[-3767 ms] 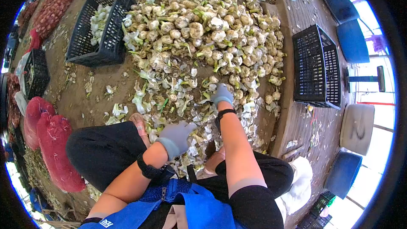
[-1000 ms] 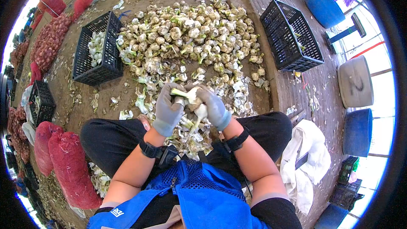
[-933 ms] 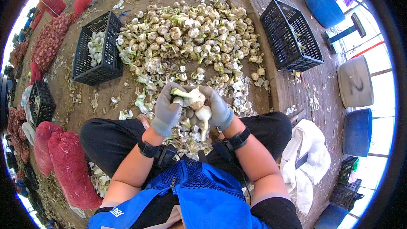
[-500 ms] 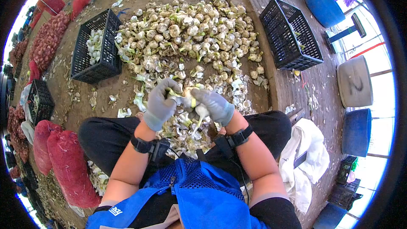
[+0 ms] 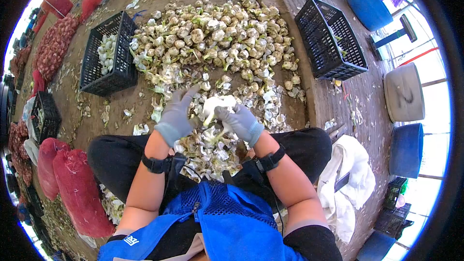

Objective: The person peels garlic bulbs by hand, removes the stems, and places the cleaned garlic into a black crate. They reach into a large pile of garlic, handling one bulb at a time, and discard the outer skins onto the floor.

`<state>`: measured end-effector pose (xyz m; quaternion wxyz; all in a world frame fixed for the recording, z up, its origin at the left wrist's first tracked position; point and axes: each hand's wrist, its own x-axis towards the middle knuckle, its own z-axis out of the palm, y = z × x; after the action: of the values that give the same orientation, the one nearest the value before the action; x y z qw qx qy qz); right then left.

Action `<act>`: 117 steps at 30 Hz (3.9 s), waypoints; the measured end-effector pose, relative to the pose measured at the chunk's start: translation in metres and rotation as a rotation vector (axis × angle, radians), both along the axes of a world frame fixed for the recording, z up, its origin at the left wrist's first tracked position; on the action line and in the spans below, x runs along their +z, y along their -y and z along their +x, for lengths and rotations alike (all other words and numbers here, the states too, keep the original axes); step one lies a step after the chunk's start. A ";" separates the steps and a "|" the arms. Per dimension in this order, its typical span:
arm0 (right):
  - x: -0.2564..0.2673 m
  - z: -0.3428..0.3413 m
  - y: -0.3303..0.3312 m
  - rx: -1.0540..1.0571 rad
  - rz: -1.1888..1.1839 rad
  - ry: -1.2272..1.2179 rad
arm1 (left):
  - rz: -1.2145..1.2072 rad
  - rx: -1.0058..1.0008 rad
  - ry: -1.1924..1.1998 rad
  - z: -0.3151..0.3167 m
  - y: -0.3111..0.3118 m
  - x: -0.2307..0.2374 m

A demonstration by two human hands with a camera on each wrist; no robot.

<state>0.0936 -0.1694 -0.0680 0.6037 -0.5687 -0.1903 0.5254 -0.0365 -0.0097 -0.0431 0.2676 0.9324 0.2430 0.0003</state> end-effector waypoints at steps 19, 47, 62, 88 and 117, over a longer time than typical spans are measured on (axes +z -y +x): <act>0.018 0.022 -0.002 -0.570 0.549 -0.765 | -1.624 0.541 0.848 0.010 0.013 -0.008; -0.017 0.009 -0.002 -0.206 -0.230 1.085 | -0.564 0.204 0.727 0.016 0.028 -0.053; -0.002 0.020 -0.005 -0.355 -0.222 1.145 | -0.769 0.355 0.743 0.014 0.031 -0.028; 0.000 0.003 -0.018 -0.301 -0.041 0.213 | -1.472 0.511 1.099 0.020 0.009 -0.038; -0.028 -0.030 -0.005 0.697 -0.280 0.759 | -0.212 0.443 -0.484 0.133 -0.071 -0.285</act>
<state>0.0634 -0.1646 -0.0956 0.2004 -0.6971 -0.5008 0.4724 0.0965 0.0613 -0.3276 0.2911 0.7971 0.4945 -0.1880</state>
